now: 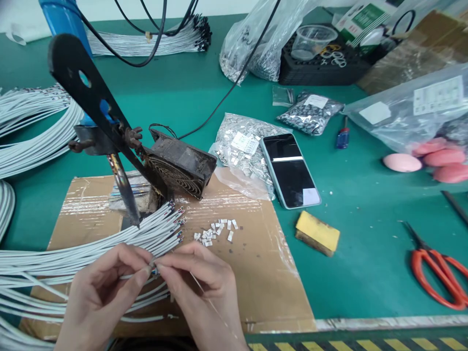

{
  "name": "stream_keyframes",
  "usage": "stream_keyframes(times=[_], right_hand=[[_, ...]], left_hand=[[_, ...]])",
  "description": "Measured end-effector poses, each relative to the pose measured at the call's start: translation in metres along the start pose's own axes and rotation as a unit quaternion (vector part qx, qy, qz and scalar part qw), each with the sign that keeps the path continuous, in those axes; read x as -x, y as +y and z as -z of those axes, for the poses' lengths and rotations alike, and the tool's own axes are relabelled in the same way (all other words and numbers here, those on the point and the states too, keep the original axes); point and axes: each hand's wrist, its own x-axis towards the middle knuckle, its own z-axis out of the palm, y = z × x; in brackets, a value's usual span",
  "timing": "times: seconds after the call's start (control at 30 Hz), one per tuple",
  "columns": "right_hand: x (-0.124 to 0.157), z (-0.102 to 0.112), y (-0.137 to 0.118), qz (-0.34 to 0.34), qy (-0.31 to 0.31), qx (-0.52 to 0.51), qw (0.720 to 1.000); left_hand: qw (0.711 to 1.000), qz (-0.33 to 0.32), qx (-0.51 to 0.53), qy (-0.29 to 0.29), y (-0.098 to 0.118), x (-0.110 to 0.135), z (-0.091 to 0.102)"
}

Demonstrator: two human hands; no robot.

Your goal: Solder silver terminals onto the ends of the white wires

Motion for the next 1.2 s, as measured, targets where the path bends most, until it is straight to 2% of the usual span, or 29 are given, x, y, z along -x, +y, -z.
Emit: stream_keyframes(times=[0.13,0.27,0.37,0.57,0.73,0.87,1.0,1.2], right_hand=[[0.001,-0.002,-0.001,0.006,0.006,0.017,1.000],[0.003,-0.002,0.002,0.045,0.028,0.068,0.996],[0.007,-0.003,0.007,0.062,0.058,0.100,0.991],[0.011,-0.008,0.009,0.054,0.141,0.160,0.976],[0.001,-0.009,0.004,0.099,0.078,0.180,0.976],[-0.004,-0.014,0.002,0.127,0.066,0.139,0.980],[-0.006,-0.019,0.000,0.108,0.061,0.106,0.987],[-0.008,-0.022,-0.001,0.083,0.069,0.121,0.987]], left_hand=[[1.000,0.010,0.012,-0.004,0.000,-0.002,0.000],[1.000,0.008,0.026,-0.005,0.000,-0.004,-0.002],[1.000,0.004,0.025,0.004,0.000,-0.006,-0.004],[0.999,-0.016,0.021,0.030,-0.001,-0.013,-0.005],[0.998,-0.019,-0.018,0.055,0.002,-0.019,-0.004],[0.997,-0.032,-0.010,0.072,0.003,-0.024,-0.002],[0.996,-0.058,0.000,0.070,0.005,-0.028,-0.002],[0.995,-0.047,0.019,0.087,0.010,-0.030,-0.003]])
